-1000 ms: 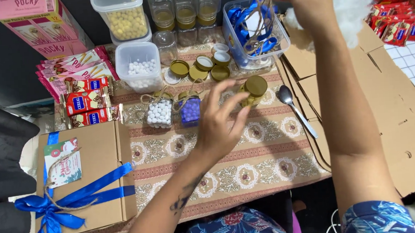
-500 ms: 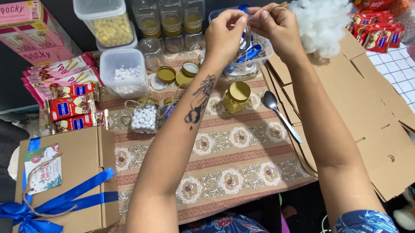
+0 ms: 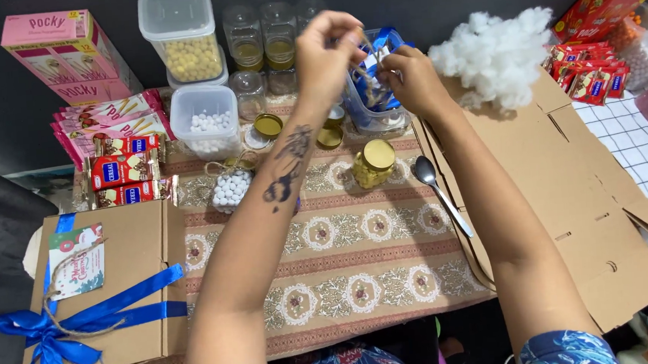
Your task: The person ties twine around the necks of three small glass jars filled with white, purple, and yellow candies. They secure each jar with a bow and place them on the table.
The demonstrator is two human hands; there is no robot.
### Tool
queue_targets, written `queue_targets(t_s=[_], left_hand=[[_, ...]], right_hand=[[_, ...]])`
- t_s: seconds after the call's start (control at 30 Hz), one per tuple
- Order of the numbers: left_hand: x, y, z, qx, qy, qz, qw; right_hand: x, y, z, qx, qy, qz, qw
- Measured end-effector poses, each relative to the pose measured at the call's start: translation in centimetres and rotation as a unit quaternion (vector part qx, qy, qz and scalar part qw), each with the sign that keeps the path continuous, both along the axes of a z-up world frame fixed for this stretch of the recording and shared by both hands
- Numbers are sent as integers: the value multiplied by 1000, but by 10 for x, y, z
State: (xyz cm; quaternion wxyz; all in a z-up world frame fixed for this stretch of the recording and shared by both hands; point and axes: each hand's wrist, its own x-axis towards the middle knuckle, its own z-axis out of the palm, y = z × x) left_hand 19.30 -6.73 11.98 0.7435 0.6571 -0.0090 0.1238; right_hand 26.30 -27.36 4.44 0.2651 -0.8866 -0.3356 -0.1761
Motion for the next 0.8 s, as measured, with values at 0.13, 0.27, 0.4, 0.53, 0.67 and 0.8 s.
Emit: queue_targets(t_s=[0.13, 0.27, 0.4, 0.53, 0.67, 0.8], left_hand=[[-23, 36, 17, -101, -110, 55, 987], [-45, 66, 25, -87, -220, 172, 956], [-86, 67, 24, 68, -179, 148, 970], [-115, 63, -1, 171, -50, 34, 984], [-139, 63, -41, 208, 11, -28, 978], [-172, 65, -72, 96, 39, -76, 992]], right_hand=[[32, -26, -35, -107, -36, -61, 992], [50, -51, -56, -164, -53, -137, 975], [14, -23, -2, -171, 102, -159, 967], [-35, 5, 41, 77, 50, -129, 987], [-95, 22, 67, 151, 70, -47, 985], [-144, 32, 53, -5, 213, -3, 977]])
